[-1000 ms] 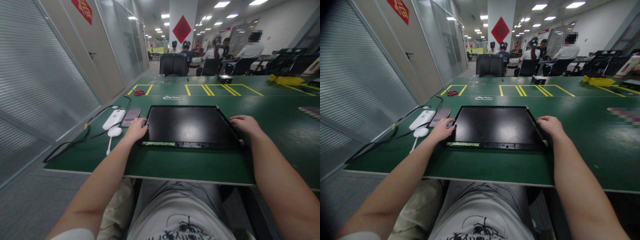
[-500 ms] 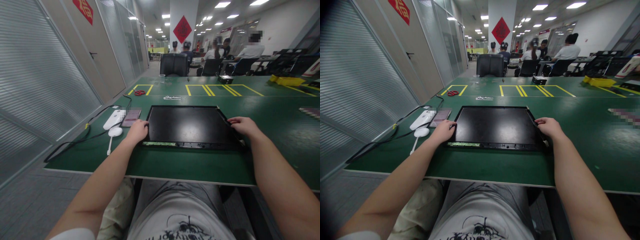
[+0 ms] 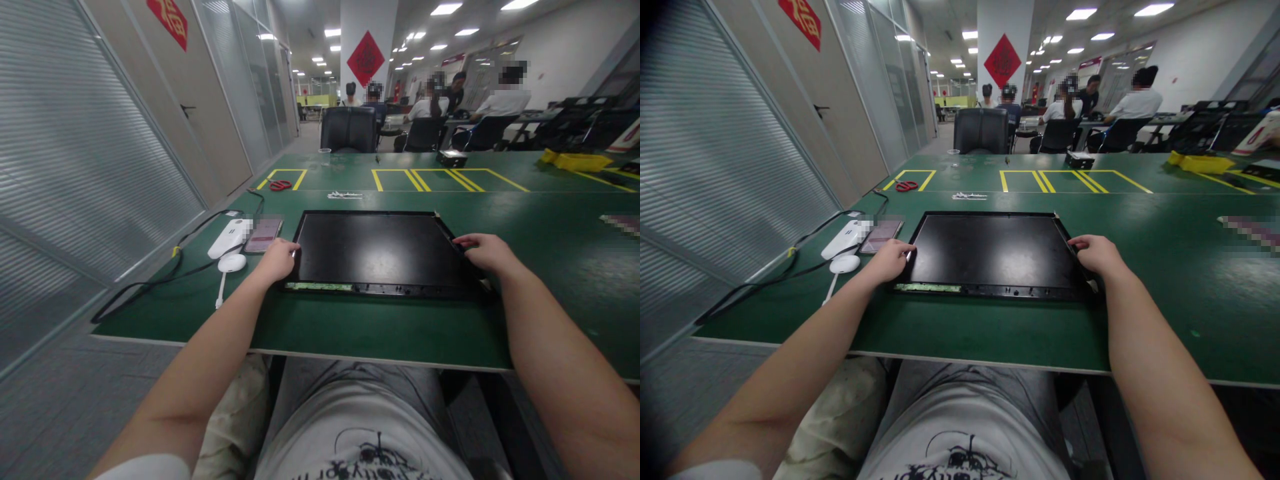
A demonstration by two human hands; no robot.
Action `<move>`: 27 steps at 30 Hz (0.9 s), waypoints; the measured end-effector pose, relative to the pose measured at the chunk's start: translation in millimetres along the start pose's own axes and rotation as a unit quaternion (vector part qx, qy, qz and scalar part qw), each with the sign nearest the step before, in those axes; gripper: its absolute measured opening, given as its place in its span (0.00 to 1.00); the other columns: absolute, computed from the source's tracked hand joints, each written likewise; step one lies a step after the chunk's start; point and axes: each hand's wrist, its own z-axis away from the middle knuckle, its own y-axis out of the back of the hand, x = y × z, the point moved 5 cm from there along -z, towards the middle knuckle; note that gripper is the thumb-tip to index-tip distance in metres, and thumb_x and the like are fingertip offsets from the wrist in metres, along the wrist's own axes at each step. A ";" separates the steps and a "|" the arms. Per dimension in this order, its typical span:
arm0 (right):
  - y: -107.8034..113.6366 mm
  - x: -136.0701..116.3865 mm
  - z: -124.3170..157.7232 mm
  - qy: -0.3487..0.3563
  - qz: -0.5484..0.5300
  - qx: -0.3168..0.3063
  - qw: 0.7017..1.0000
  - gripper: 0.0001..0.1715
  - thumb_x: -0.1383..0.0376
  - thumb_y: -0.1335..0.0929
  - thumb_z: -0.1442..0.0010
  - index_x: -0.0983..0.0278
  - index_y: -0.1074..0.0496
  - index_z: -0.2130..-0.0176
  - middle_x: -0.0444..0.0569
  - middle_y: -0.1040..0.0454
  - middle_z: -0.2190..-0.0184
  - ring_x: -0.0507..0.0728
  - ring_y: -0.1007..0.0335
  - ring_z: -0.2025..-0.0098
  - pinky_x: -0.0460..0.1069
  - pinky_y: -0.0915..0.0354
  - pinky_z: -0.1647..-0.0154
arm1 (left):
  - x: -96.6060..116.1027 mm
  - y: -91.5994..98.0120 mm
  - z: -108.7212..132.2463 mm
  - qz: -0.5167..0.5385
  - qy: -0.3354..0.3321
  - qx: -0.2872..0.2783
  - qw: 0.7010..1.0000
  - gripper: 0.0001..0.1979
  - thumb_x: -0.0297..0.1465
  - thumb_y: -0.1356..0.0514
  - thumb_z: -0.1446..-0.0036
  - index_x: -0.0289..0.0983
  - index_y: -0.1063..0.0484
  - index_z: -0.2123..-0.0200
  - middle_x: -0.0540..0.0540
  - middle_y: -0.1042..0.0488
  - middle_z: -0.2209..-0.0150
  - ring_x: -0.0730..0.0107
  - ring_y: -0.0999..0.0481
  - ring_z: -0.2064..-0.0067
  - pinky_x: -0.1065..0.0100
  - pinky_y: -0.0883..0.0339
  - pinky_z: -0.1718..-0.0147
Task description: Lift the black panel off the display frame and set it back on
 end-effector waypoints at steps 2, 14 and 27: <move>0.5 -1.1 0.2 0.001 0.007 0.002 1.000 0.35 0.77 0.34 0.58 0.60 0.17 0.52 0.48 0.21 0.50 0.55 0.26 0.58 0.45 0.33 0.61 | 1.4 0.8 0.8 0.000 0.004 -0.007 1.000 0.28 0.20 0.47 0.46 0.30 0.21 0.45 0.32 0.24 0.47 0.53 0.25 0.42 0.58 0.37 0.36; -0.9 3.3 -3.0 0.014 -0.013 0.008 1.000 0.32 0.76 0.33 0.56 0.60 0.17 0.53 0.49 0.20 0.53 0.54 0.26 0.62 0.46 0.34 0.65 | 0.3 8.4 6.8 0.041 0.060 0.028 0.997 0.31 0.23 0.42 0.46 0.30 0.33 0.37 0.33 0.26 0.48 0.52 0.25 0.45 0.54 0.33 0.41; -2.2 0.0 -0.7 0.021 0.033 0.014 0.999 0.29 0.70 0.31 0.54 0.56 0.17 0.52 0.48 0.20 0.50 0.59 0.25 0.57 0.50 0.33 0.62 | 3.4 8.8 6.0 -0.057 -0.001 0.011 0.998 0.18 0.26 0.47 0.42 0.29 0.23 0.52 0.30 0.26 0.48 0.48 0.27 0.43 0.54 0.34 0.39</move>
